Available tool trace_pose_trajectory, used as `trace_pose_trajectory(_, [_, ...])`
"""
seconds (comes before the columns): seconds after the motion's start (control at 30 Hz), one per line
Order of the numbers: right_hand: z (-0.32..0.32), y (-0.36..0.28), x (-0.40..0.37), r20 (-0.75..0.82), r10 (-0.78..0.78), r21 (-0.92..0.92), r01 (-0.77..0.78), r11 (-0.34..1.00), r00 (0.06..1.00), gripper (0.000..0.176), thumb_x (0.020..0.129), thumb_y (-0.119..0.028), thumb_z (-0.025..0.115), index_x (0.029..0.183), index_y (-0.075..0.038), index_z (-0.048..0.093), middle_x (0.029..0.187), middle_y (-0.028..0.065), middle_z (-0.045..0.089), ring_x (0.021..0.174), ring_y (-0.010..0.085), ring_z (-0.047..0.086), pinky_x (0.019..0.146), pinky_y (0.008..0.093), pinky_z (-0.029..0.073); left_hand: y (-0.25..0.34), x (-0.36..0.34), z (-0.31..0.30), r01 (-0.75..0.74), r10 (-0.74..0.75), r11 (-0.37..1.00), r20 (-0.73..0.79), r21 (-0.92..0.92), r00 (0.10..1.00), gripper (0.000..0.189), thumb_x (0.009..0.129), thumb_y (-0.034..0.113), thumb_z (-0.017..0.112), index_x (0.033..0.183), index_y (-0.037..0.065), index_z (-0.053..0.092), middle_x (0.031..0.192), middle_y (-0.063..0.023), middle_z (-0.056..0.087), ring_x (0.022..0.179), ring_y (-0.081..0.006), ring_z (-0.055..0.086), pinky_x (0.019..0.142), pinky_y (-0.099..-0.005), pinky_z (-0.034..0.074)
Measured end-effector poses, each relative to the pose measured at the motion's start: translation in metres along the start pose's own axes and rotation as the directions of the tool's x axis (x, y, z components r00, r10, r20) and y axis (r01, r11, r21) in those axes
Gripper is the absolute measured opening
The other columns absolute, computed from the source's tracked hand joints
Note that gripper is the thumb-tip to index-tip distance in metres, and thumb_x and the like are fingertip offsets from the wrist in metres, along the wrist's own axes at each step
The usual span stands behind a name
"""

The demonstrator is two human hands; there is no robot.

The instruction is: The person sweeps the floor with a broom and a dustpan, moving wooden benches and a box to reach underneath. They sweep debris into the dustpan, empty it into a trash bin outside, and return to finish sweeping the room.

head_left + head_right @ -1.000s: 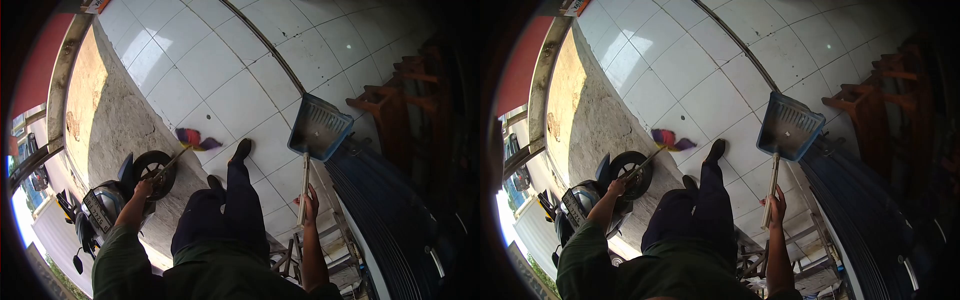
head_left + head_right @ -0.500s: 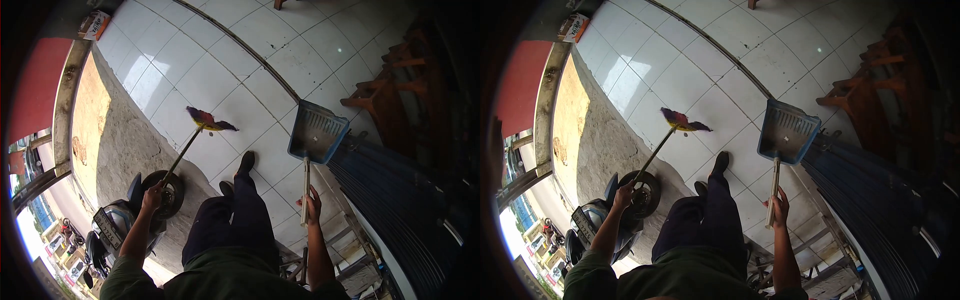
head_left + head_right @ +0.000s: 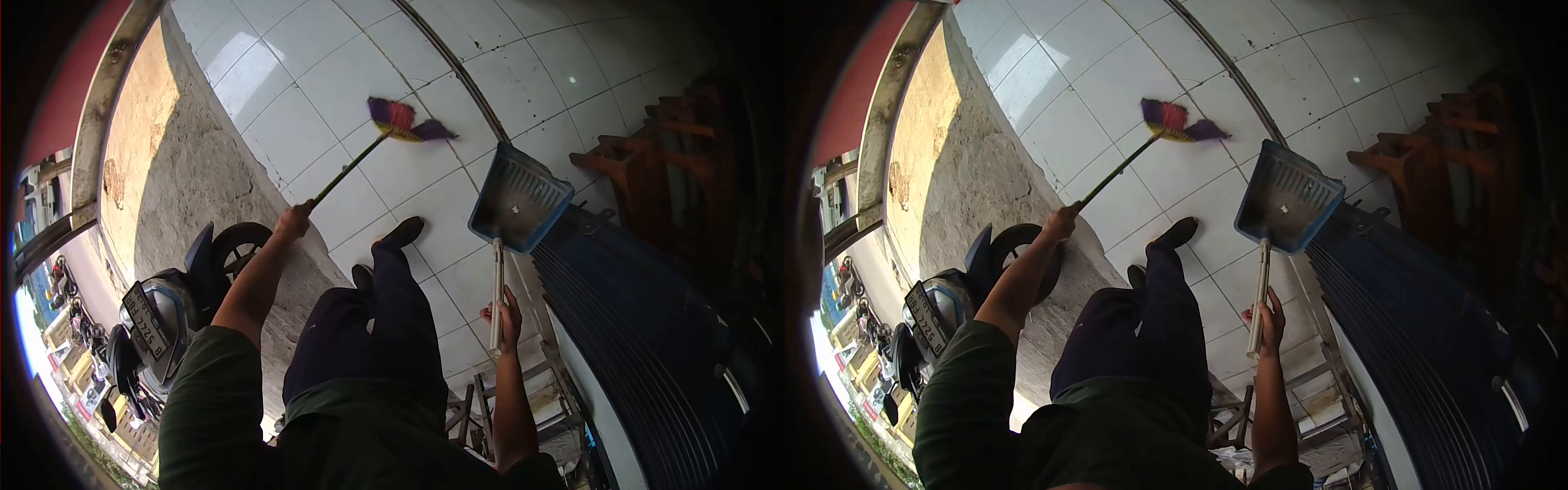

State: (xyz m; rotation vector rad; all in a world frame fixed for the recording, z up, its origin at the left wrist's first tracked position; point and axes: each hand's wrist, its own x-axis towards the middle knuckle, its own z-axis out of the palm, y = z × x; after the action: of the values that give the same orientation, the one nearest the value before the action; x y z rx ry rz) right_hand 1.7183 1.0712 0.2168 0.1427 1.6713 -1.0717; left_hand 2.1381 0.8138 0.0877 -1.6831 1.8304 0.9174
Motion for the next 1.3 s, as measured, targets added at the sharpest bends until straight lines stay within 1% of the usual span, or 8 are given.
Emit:
trace_pose_trajectory(0.17, [0.001,0.000,-0.004,0.036,-0.057,-0.075,0.060,0.995,0.998,0.045,0.080,-0.013,0.051,0.123,-0.004,0.040,0.070,0.0062,0.052,0.062,0.0148,0.054,0.061,0.0314,0.050,-0.159,-0.261,0.046,0.344,-0.455,0.862,0.271,0.371,0.848,0.029,0.082,0.014,0.045,0.109,0.022,0.052,0.098,-0.0114,0.059,0.091,-0.0316,0.057,0.075,-0.0409,0.048])
trace_pose_trajectory(0.33, [0.005,-0.011,-0.012,0.050,-0.061,-0.102,0.066,0.993,0.997,0.045,0.079,-0.011,0.053,0.122,-0.004,0.041,0.070,0.0055,0.052,0.060,0.0143,0.054,0.059,0.0300,0.050,-0.193,-0.367,0.039,0.378,-0.464,0.864,0.236,0.333,0.854,0.030,0.083,0.015,0.043,0.109,0.025,0.053,0.097,-0.0149,0.058,0.092,-0.0323,0.057,0.073,-0.0431,0.048])
trace_pose_trajectory(0.6, [0.010,-0.071,-0.016,0.203,-0.034,-0.059,0.047,0.997,0.979,0.041,0.080,-0.018,0.051,0.118,-0.002,0.046,0.068,0.0060,0.053,0.059,0.0151,0.057,0.060,0.0275,0.051,-0.117,-0.255,0.038,0.097,-0.095,0.995,-0.087,0.021,0.992,0.040,0.086,0.020,0.038,0.124,0.034,0.040,0.087,-0.0171,0.060,0.081,-0.0342,0.058,0.068,-0.0437,0.046])
trace_pose_trajectory(0.83, [-0.008,-0.106,0.022,0.169,-0.081,-0.164,0.109,0.981,0.982,0.041,0.079,-0.016,0.055,0.116,0.000,0.046,0.068,0.0070,0.053,0.058,0.0167,0.058,0.057,0.0284,0.051,0.098,-0.112,0.110,-0.153,0.136,0.979,-0.127,-0.133,0.983,0.038,0.088,0.021,0.031,0.123,0.030,0.041,0.088,-0.0187,0.060,0.082,-0.0348,0.059,0.069,-0.0439,0.047])
trace_pose_trajectory(0.97, [-0.023,-0.114,0.046,0.269,-0.105,-0.215,0.166,0.962,0.957,0.046,0.080,-0.019,0.054,0.120,0.000,0.042,0.071,0.0075,0.054,0.063,0.0176,0.057,0.064,0.0312,0.050,0.172,-0.090,0.178,-0.134,0.135,0.990,0.036,-0.035,0.990,0.036,0.086,0.016,0.039,0.119,0.027,0.044,0.088,-0.0151,0.061,0.082,-0.0308,0.060,0.068,-0.0395,0.049])
trace_pose_trajectory(1.1, [-0.047,-0.115,0.053,0.304,-0.128,-0.216,0.199,0.956,0.944,0.045,0.080,-0.019,0.054,0.120,-0.001,0.043,0.071,0.0069,0.054,0.061,0.0164,0.057,0.061,0.0293,0.051,0.069,-0.188,0.209,0.096,-0.120,0.990,0.241,0.106,0.963,0.044,0.084,0.011,0.039,0.123,0.031,0.040,0.097,-0.0122,0.060,0.088,-0.0304,0.059,0.070,-0.0396,0.049])
trace_pose_trajectory(1.2, [-0.064,-0.108,0.059,0.247,-0.117,-0.250,0.180,0.951,0.962,0.043,0.080,-0.015,0.054,0.118,0.001,0.043,0.076,0.0077,0.056,0.057,0.0153,0.057,0.052,0.0258,0.049,-0.028,-0.327,0.204,0.402,-0.498,0.862,0.370,0.308,0.784,0.044,0.081,0.010,0.046,0.120,0.029,0.043,0.103,-0.0128,0.058,0.098,-0.0287,0.055,0.078,-0.0391,0.047])
trace_pose_trajectory(1.3, [-0.071,-0.097,0.061,0.292,-0.120,-0.259,0.199,0.945,0.949,0.045,0.079,-0.012,0.055,0.119,0.001,0.041,0.080,0.0079,0.056,0.058,0.0152,0.057,0.051,0.0258,0.049,-0.095,-0.409,0.208,0.592,-0.776,0.610,0.246,0.527,0.580,0.021,0.081,0.015,0.050,0.099,0.010,0.060,0.097,-0.0101,0.062,0.091,-0.0250,0.060,0.075,-0.0345,0.050])
